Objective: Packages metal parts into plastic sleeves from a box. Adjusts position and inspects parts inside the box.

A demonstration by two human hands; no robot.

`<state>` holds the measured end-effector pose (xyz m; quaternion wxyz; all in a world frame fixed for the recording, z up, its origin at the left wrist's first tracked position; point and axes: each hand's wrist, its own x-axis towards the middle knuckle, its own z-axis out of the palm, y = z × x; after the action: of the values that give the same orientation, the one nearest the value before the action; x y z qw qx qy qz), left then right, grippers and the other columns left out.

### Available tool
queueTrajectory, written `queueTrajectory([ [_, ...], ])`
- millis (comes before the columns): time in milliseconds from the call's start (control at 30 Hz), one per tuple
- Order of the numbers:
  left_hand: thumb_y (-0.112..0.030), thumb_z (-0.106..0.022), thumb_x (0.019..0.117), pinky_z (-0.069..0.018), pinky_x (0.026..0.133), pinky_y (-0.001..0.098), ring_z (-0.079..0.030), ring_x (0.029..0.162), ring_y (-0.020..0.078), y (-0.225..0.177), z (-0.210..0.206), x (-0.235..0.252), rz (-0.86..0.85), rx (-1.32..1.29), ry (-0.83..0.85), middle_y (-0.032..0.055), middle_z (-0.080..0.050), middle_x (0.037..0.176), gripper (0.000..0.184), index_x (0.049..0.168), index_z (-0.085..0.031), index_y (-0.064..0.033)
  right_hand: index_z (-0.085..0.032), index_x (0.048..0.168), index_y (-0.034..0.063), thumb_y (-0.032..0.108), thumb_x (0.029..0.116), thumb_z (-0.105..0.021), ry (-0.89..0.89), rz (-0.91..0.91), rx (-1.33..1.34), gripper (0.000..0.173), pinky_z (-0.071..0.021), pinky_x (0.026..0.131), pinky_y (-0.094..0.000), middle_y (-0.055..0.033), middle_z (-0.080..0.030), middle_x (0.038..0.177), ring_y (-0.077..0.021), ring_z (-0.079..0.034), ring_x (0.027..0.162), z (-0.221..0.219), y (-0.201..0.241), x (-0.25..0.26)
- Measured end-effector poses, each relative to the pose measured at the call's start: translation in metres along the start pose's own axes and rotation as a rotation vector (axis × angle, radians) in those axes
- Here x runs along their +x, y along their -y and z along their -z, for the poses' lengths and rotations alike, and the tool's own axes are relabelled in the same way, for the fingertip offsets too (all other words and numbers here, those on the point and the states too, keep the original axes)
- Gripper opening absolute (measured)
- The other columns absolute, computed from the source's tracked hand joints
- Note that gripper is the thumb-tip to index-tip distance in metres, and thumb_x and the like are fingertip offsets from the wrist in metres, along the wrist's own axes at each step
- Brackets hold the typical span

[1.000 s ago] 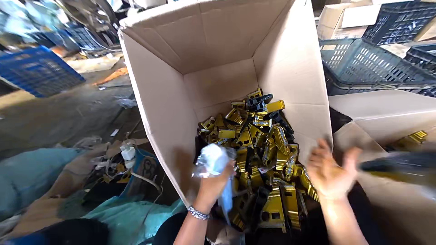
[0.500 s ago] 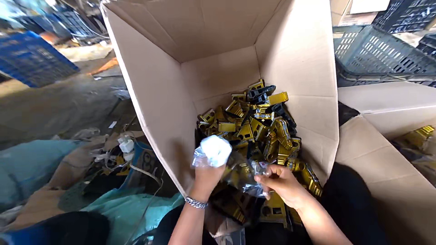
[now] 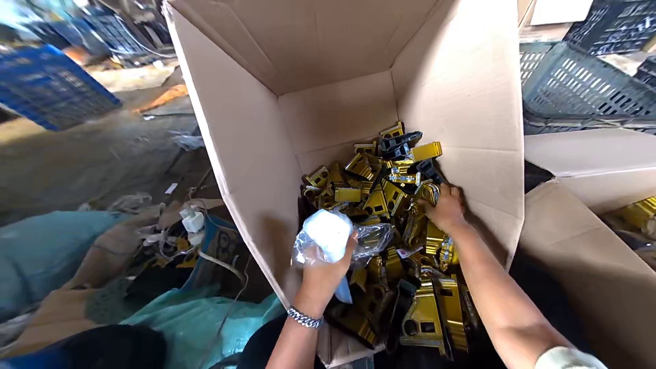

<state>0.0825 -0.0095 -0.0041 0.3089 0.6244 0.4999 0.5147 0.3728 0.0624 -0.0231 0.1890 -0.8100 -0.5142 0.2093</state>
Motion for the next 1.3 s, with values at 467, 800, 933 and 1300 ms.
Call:
queueTrajectory([
  [467, -0.005, -0.079, 0.0821, -0.0576, 0.090, 0.0253, -0.069, 0.095, 0.0082, -0.030, -0.033, -0.018, 0.225, -0.288, 0.028, 0.0070, -0.072, 0.101, 0.039, 0.115, -0.061, 0.0076, -0.044, 0.141, -0.0017, 0.018, 0.0895, -0.074, 0.445, 0.489, 0.760, 0.062, -0.0614, 0.085, -0.0322, -0.0097, -0.066, 0.118, -0.0145, -0.069, 0.101, 0.022, 0.016, -0.135],
  [800, -0.025, -0.088, 0.0717, -0.0543, 0.099, 0.0410, -0.070, 0.106, 0.0285, -0.009, -0.028, -0.021, -0.142, 0.229, -0.009, 0.0254, -0.072, 0.107, 0.062, 0.111, -0.066, 0.0163, -0.028, 0.153, -0.0082, 0.010, 0.0842, -0.078, 0.423, 0.315, 0.518, 0.087, -0.0397, 0.115, -0.0420, -0.0302, -0.043, 0.149, -0.0343, -0.047, 0.138, -0.041, 0.065, -0.117],
  [933, -0.016, -0.082, 0.0821, -0.0523, 0.102, 0.0320, -0.067, 0.110, 0.0193, -0.011, -0.019, -0.020, -0.067, 0.120, -0.041, 0.0241, -0.069, 0.113, 0.057, 0.121, -0.058, 0.0185, -0.051, 0.144, -0.0014, 0.012, 0.0867, -0.076, 0.470, 0.213, 1.047, 0.064, -0.0515, 0.101, -0.0312, -0.0158, -0.058, 0.138, -0.0160, -0.059, 0.122, -0.033, 0.054, -0.128],
  [1300, -0.007, -0.062, 0.0950, -0.0632, 0.077, 0.0296, -0.072, 0.079, 0.0111, -0.037, 0.008, -0.015, 0.314, -0.283, 0.088, 0.0045, -0.073, 0.095, 0.030, 0.122, -0.058, 0.0069, -0.072, 0.113, 0.0094, 0.042, 0.0955, -0.061, 0.184, 0.653, 2.119, 0.039, -0.0573, 0.071, -0.0243, -0.0022, -0.073, 0.099, -0.0113, -0.070, 0.085, 0.006, -0.029, -0.110],
])
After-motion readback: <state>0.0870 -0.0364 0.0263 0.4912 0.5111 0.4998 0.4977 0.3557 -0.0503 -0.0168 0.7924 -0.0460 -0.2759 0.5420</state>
